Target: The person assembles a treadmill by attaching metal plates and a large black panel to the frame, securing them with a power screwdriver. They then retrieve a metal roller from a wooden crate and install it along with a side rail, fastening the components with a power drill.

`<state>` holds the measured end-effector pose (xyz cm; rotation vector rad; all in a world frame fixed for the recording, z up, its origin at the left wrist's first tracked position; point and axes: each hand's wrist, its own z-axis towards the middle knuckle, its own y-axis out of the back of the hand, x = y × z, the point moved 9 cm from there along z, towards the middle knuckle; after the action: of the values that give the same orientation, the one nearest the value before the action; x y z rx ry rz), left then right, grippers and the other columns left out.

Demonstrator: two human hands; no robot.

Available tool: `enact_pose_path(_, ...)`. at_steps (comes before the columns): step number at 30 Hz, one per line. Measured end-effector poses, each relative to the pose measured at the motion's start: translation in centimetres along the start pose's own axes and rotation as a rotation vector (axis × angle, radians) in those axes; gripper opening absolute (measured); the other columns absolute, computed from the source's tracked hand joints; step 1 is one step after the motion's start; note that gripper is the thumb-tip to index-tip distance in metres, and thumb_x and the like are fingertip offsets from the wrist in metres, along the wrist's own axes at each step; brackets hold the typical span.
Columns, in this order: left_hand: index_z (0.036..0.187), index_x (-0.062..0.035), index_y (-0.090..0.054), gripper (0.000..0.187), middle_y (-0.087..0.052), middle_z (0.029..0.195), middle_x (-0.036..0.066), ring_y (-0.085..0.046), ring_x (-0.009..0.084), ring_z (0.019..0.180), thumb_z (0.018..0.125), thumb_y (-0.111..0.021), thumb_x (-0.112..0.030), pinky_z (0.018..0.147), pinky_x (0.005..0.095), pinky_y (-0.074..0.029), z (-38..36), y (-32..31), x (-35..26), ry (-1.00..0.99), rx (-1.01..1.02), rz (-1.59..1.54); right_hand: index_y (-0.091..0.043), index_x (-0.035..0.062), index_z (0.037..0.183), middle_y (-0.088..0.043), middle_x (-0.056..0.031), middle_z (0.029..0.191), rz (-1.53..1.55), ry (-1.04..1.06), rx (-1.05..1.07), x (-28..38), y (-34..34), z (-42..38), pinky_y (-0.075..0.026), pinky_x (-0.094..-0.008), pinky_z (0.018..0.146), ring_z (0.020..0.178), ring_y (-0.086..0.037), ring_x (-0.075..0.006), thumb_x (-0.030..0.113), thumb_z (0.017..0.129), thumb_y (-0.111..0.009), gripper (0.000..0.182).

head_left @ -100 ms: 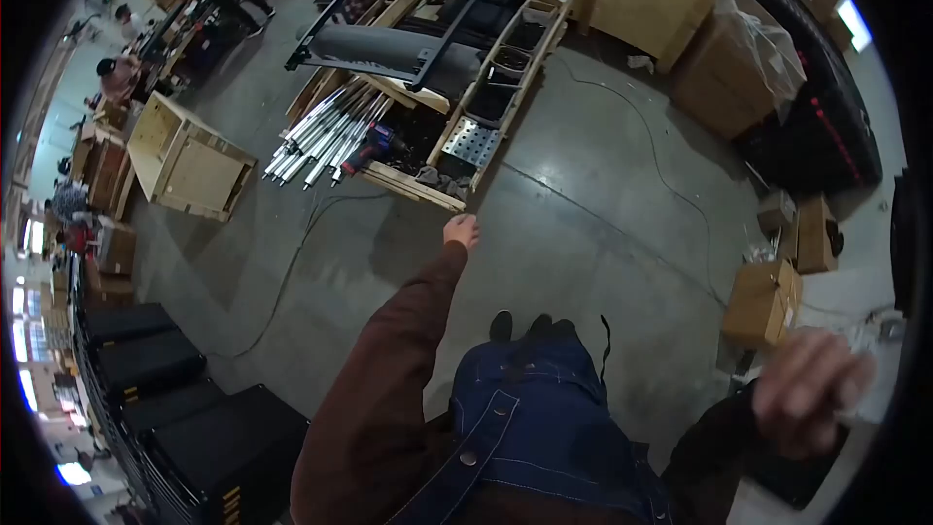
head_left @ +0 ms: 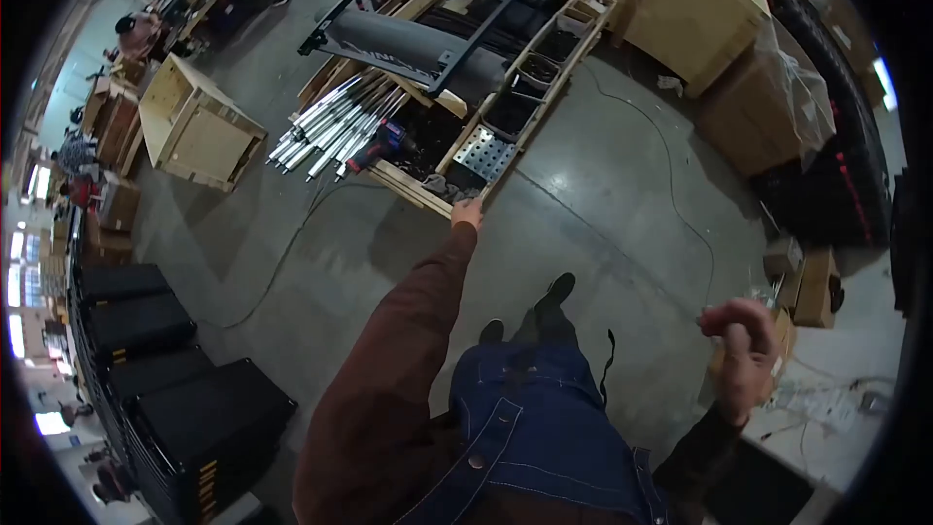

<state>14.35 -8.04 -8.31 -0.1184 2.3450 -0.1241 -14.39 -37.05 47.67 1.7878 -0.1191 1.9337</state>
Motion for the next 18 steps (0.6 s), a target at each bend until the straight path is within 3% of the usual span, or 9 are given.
enact_pose_path(3,0.109,-0.0108,-0.063,0.026,-0.056,0.080,-0.001,-0.054,0.0112,0.066,0.092,-0.070,-0.029,0.059,0.0296,-0.048,10.6,1.8,-1.6,-0.015,-0.149,-0.068,-0.064,-0.0025,0.113,-0.070,-0.0081,0.099,-0.181,-0.394,0.042,-20.8,2.8,2.6,-0.053,-0.0289,0.081,0.091,-0.065,-0.0152,0.009,0.095,-0.066,0.022)
enact_pose_path(5,0.105,-0.0077,-0.064,0.030,-0.060,0.082,0.002,-0.056,0.0133,0.070,0.088,-0.076,-0.029,0.058,0.0317,-0.048,16.5,4.4,-0.7,-0.143,-0.483,0.123,-0.066,-0.0031,0.112,-0.072,-0.0099,0.099,-0.286,-0.531,0.186,-30.3,4.9,2.8,-0.054,-0.0313,0.082,0.090,-0.068,-0.0174,0.009,0.091,-0.069,0.025)
enact_pose_path(8,0.109,-0.0001,-0.066,0.042,-0.067,0.086,0.010,-0.064,0.0225,0.068,0.080,-0.084,-0.025,0.056,0.0387,-0.052,17.3,4.7,-1.4,-0.030,-0.645,0.231,-0.067,-0.0027,0.110,-0.074,-0.0146,0.096,-0.437,-0.549,0.361,-34.4,6.0,9.9,-0.055,-0.0345,0.080,0.088,-0.072,-0.0216,0.012,0.088,-0.070,0.027)
enact_pose_path(9,0.113,0.0022,-0.064,0.043,-0.068,0.088,0.011,-0.066,0.0248,0.064,0.080,-0.082,-0.018,0.056,0.0396,-0.055,17.2,5.3,-2.0,-0.093,-0.798,0.381,-0.067,-0.0024,0.110,-0.074,-0.0170,0.095,-0.540,-0.505,0.466,-34.5,5.8,12.2,-0.055,-0.0356,0.079,0.087,-0.073,-0.0240,0.013,0.087,-0.071,0.029)
enact_pose_path(11,0.108,0.0017,-0.061,0.034,-0.069,0.090,0.012,-0.069,0.0262,0.073,0.082,-0.078,-0.009,0.062,0.0399,-0.059,19.2,5.8,1.2,-0.107,-0.704,-0.128,-0.067,-0.0035,0.111,-0.074,-0.0174,0.096,-0.546,-0.490,0.548,-34.2,4.8,19.0,-0.055,-0.0354,0.082,0.091,-0.073,-0.0245,0.014,0.087,-0.072,0.030)
enact_pose_path(12,0.105,-0.0001,-0.058,0.024,-0.067,0.093,0.011,-0.070,0.0258,0.082,0.085,-0.072,-0.003,0.068,0.0401,-0.060,10.2,-0.7,-6.0,-0.016,-0.442,-0.322,-0.066,-0.0047,0.111,-0.075,-0.0178,0.097,-0.545,-0.459,0.596,-33.8,3.8,22.8,-0.055,-0.0352,0.085,0.094,-0.073,-0.0249,0.014,0.087,-0.073,0.031)
enact_pose_path(15,0.109,0.0013,-0.057,0.027,-0.066,0.096,0.010,-0.069,0.0242,0.083,0.083,-0.067,0.002,0.068,0.0420,-0.060,2.3,-7.1,-11.9,-0.052,-0.243,-0.560,-0.068,-0.0008,0.109,-0.073,-0.0166,0.092,-0.572,-0.229,0.705,-32.3,-0.3,33.3,-0.055,-0.0363,0.076,0.085,-0.073,-0.0252,0.015,0.087,-0.071,0.027)
enact_pose_path(17,0.108,0.0005,-0.057,0.023,-0.066,0.098,0.009,-0.069,0.0235,0.090,0.085,-0.063,0.000,0.074,0.0421,-0.060,-1.7,-12.3,-15.8,-0.132,-0.059,-0.621,-0.068,-0.0002,0.108,-0.073,-0.0139,0.091,-0.321,-0.237,0.690,-29.6,-4.7,39.7,-0.055,-0.0335,0.074,0.082,-0.072,-0.0232,0.013,0.089,-0.070,0.023)
enact_pose_path(18,0.111,0.0012,-0.058,0.024,-0.067,0.100,0.009,-0.068,0.0232,0.094,0.086,-0.061,-0.001,0.080,0.0412,-0.059,-2.8,-14.1,-16.4,-0.091,-0.077,-0.656,-0.069,0.0000,0.107,-0.072,-0.0128,0.090,-0.213,-0.176,0.718,-28.5,-7.4,42.4,-0.054,-0.0323,0.073,0.080,-0.070,-0.0223,0.011,0.089,-0.071,0.022)
